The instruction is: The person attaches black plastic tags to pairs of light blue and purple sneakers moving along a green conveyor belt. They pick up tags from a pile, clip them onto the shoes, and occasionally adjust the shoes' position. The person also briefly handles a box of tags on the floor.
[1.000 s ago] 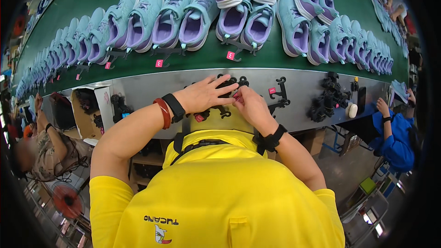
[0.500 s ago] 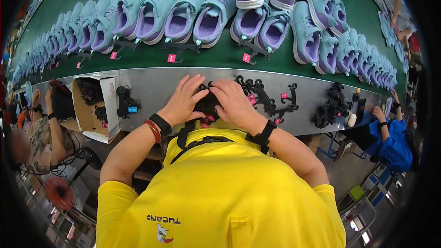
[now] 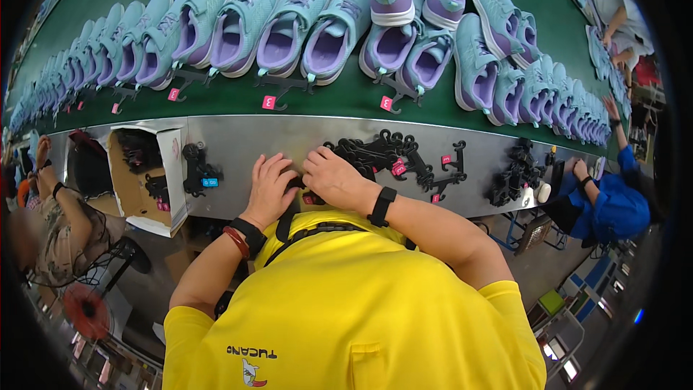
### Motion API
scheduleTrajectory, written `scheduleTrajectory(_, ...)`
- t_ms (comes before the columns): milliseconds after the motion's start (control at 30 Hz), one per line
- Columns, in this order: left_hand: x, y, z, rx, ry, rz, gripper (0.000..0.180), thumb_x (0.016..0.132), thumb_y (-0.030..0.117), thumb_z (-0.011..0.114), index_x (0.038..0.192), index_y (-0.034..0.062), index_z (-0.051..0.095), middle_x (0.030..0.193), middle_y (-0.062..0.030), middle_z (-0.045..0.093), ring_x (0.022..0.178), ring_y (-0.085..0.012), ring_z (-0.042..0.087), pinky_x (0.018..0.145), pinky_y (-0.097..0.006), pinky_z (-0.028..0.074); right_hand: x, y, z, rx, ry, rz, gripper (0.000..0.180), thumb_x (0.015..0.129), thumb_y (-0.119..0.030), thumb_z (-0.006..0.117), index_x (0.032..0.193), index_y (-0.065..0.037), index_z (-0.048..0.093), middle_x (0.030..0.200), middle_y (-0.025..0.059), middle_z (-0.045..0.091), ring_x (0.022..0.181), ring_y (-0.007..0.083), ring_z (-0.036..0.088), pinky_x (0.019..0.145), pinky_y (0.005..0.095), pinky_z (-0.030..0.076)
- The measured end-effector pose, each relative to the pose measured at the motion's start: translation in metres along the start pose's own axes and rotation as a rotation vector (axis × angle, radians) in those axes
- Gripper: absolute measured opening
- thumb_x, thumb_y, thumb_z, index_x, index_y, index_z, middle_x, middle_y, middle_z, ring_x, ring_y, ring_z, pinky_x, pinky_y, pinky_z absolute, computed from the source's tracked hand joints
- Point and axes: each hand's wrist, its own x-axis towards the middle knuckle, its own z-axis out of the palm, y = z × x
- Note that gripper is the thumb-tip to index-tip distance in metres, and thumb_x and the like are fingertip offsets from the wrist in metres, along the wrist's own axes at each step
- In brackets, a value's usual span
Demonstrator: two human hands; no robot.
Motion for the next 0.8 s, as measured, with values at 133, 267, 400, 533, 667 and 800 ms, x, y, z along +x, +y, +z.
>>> scheduleTrajectory(133, 0.010, 0.004, -0.010, -0.120, 0.064, 0.007, 0.032, 0.074, 0.012, 0.068, 0.105, 0.0084, 0.058, 0.114, -0.0103, 0.053, 0.116, -0.0305, 0.046, 0.107, -0.050, 0.026, -0.006, 0.004, -0.001, 0.130, 0.055, 0.106, 0.010, 0.074, -0.018, 0.060, 0.075, -0.009, 0.065, 0.085, 0.0053, 0.056, 0.093, 0.0232, 0.050, 0.085, 0.0345, 0.038)
scheduleTrajectory(267, 0.018, -0.003, -0.018, -0.220, 0.145, -0.012, 0.026, 0.079, 0.009, 0.063, 0.104, 0.0068, 0.058, 0.110, -0.0121, 0.055, 0.106, -0.0326, 0.050, 0.098, -0.046, 0.036, -0.014, 0.007, -0.018, 0.387, 0.114, 0.279, 0.008, 0.071, -0.015, 0.065, 0.076, -0.009, 0.063, 0.084, 0.0064, 0.055, 0.091, 0.0256, 0.049, 0.081, 0.0354, 0.038)
scheduleTrajectory(400, 0.042, -0.001, -0.030, -0.294, 0.181, 0.007, 0.023, 0.079, 0.006, 0.061, 0.102, 0.0050, 0.059, 0.100, -0.0132, 0.058, 0.095, -0.0330, 0.055, 0.085, -0.042, 0.044, -0.033, 0.017, -0.046, 0.725, 0.132, 0.510, 0.011, 0.074, -0.011, 0.069, 0.079, -0.006, 0.060, 0.079, 0.0082, 0.058, 0.082, 0.0294, 0.054, 0.074, 0.0378, 0.043)
scheduleTrajectory(533, 0.070, 0.011, -0.038, -0.307, 0.157, 0.094, 0.019, 0.076, 0.000, 0.060, 0.094, 0.0042, 0.062, 0.092, -0.0129, 0.060, 0.085, -0.0319, 0.058, 0.075, -0.039, 0.048, -0.053, 0.030, -0.075, 1.181, 0.056, 0.768, 0.012, 0.089, -0.012, 0.059, 0.098, -0.007, 0.055, 0.078, 0.0073, 0.065, 0.064, 0.0113, 0.060, 0.056, 0.0260, 0.044)
scheduleTrajectory(667, 0.122, 0.041, -0.060, -0.295, 0.187, 0.284, 0.020, 0.078, -0.006, 0.057, 0.094, 0.0036, 0.063, 0.094, -0.0143, 0.061, 0.081, -0.0313, 0.059, 0.068, -0.037, 0.048, -0.085, 0.055, -0.121, 1.551, 0.341, 0.978, 0.033, 0.094, -0.010, 0.047, 0.126, -0.008, 0.039, 0.084, 0.0088, 0.066, 0.053, 0.0114, 0.059, 0.048, 0.0241, 0.047)
scheduleTrajectory(800, 0.222, 0.058, -0.088, -0.160, 0.353, 0.297, 0.033, 0.077, -0.006, 0.060, 0.108, 0.0036, 0.060, 0.109, -0.0155, 0.059, 0.085, -0.0310, 0.060, 0.072, -0.036, 0.050, -0.090, 0.097, -0.150, 1.435, 0.677, 0.924, 0.045, 0.095, -0.010, 0.047, 0.138, -0.003, 0.034, 0.087, 0.0113, 0.065, 0.053, 0.0123, 0.058, 0.046, 0.0230, 0.045)
